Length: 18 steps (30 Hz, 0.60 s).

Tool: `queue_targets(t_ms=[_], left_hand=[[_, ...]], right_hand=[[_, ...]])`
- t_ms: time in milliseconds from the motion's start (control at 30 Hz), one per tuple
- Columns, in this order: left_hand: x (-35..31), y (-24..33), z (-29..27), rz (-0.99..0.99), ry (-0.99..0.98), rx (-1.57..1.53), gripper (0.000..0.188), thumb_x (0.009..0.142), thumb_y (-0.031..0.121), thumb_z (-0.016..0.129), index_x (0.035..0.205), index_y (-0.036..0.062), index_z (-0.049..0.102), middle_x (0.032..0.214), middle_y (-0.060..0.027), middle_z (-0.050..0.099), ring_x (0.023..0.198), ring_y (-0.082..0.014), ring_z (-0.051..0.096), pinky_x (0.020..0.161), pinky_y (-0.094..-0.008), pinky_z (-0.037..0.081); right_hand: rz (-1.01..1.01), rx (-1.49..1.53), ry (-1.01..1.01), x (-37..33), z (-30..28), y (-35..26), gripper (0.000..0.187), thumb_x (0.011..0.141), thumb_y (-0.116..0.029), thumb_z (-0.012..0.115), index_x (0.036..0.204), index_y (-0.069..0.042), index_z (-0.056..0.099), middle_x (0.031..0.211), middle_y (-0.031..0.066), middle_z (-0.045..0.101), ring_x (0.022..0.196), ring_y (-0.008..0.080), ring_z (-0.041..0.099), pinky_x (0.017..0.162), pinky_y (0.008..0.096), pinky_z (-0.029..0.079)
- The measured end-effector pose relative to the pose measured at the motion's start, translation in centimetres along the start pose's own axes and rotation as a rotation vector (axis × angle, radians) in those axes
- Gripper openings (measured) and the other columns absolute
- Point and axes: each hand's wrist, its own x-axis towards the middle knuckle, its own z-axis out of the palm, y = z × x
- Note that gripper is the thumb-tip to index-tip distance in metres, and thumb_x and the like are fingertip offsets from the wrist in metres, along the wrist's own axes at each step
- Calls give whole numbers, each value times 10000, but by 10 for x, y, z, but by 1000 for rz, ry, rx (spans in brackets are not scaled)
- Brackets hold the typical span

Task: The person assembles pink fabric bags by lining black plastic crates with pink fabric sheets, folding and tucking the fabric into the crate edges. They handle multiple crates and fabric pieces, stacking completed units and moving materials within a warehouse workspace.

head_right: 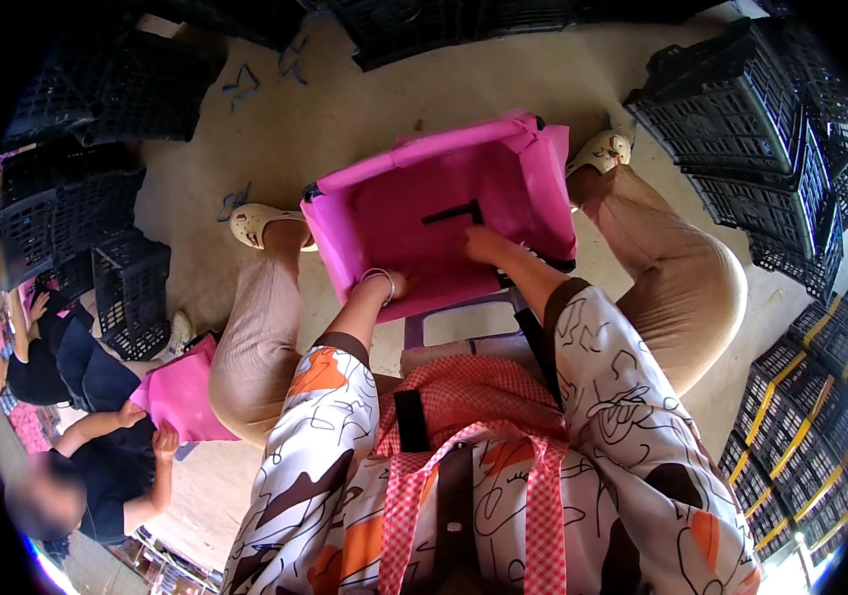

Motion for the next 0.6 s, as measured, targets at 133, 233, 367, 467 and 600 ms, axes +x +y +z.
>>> queue_targets(t_ms=[133,233,367,467,600], left_hand=[[-21,9,-26,72,-95,42,579,945,477,318,1399,121,365,1384,-152,436,1256,-319,440,1050,-419,347],[-17,14,-19,274,228,-112,634,939,532,299,1383,88,396,1385,-170,433,1256,-315,442,1035,-397,357],[2,15,-2,322,47,-248,623,926,541,324,1373,120,422,1358,-153,467,1229,-336,466,1023,-382,372],[-3,19,-19,191,119,-190,671,919,560,314,1378,79,404,1410,-178,393,1297,-323,389,1069,-360,321],[-36,20,-33,347,448,-395,613,916,498,415,1317,37,464,1341,-198,468,1245,-330,449,1049,-381,349]], right_hand=[[161,512,144,-31,-44,-15,324,908,-317,551,1017,-18,612,872,94,656,771,196,643,672,304,515],[96,938,247,-67,-58,-25,324,918,-324,532,908,-15,626,792,101,655,685,166,633,529,309,477],[165,1003,116,-135,-72,-46,323,913,-292,541,815,-2,646,696,105,664,606,187,645,527,288,494],[198,883,-308,-168,-54,-32,317,924,-276,521,850,7,642,752,129,673,678,191,669,576,296,536],[-146,-110,-422,-111,29,32,249,856,-240,564,833,-12,662,755,99,682,697,224,665,633,349,531]])
